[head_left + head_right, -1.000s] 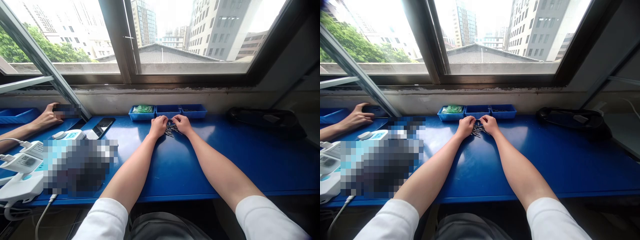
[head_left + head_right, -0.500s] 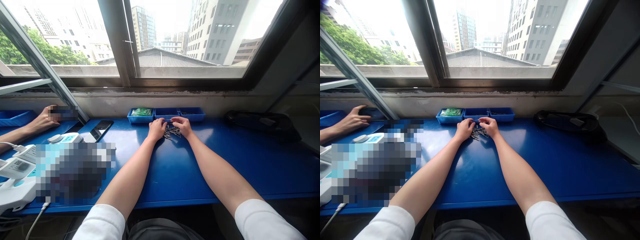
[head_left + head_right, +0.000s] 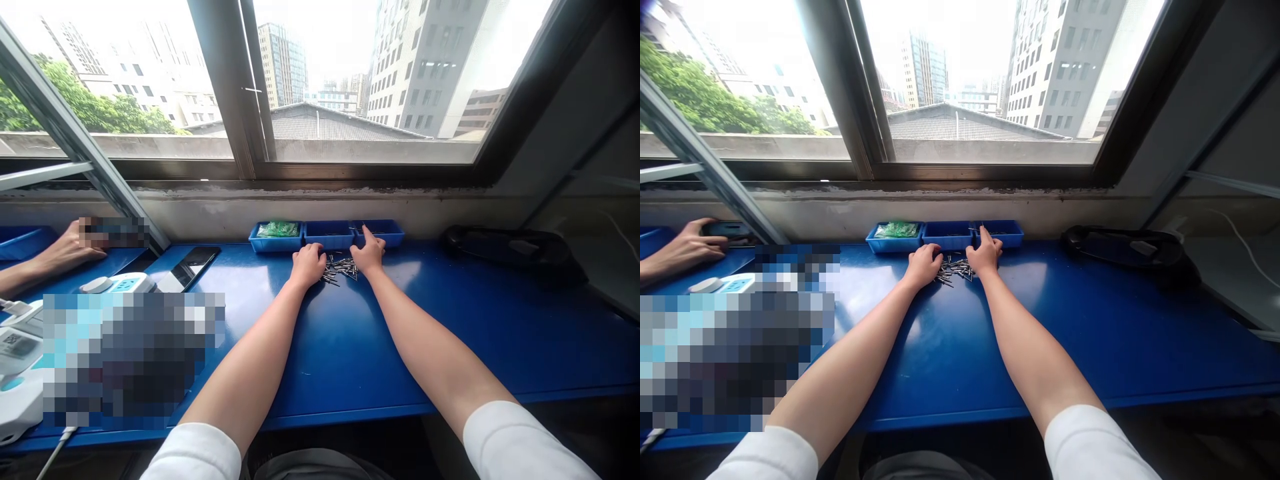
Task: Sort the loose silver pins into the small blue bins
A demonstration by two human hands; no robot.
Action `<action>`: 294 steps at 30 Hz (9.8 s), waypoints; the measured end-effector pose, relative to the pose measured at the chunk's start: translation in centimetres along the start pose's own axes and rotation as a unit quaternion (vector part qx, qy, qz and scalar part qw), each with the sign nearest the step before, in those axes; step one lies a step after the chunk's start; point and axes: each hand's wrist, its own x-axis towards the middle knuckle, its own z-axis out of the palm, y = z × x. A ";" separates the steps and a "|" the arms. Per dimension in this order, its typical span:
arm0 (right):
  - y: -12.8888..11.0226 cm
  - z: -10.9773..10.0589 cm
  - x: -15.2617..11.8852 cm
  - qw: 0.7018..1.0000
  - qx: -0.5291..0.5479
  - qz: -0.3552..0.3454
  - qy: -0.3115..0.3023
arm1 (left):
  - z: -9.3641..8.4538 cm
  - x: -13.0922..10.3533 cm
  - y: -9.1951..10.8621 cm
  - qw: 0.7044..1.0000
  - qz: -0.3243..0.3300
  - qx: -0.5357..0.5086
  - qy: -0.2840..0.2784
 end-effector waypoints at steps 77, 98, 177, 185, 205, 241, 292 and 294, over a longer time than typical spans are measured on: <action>-0.4 0.8 -0.8 0.963 0.004 -0.206 -0.174 | 0.1 -0.9 0.9 0.993 0.109 0.025 -0.046; -0.7 0.6 -1.1 0.980 -0.006 -0.163 -0.109 | 0.1 -0.4 0.7 0.995 0.092 -0.035 -0.031; -0.9 0.9 -0.9 0.985 -0.037 -0.159 -0.048 | -0.1 -0.2 0.9 0.999 -0.002 -0.008 0.038; -1.1 0.7 -1.6 0.966 -0.057 -0.207 -0.140 | -0.4 -0.2 0.9 0.997 -0.043 0.030 0.065; -1.0 1.0 -1.3 0.966 -0.081 -0.173 -0.172 | -0.2 -0.2 0.7 0.997 -0.050 0.050 0.029; -1.0 0.8 -0.9 0.973 0.116 -0.146 -0.138 | -0.1 -0.5 0.9 0.992 0.111 -0.011 0.051; -1.6 -0.1 -1.2 0.988 0.000 -0.148 -0.034 | -0.1 -0.1 0.6 0.997 -0.046 0.017 0.052; -2.1 -0.9 -1.0 0.990 0.007 -0.137 0.020 | -0.1 -0.1 0.5 0.998 -0.044 0.017 0.048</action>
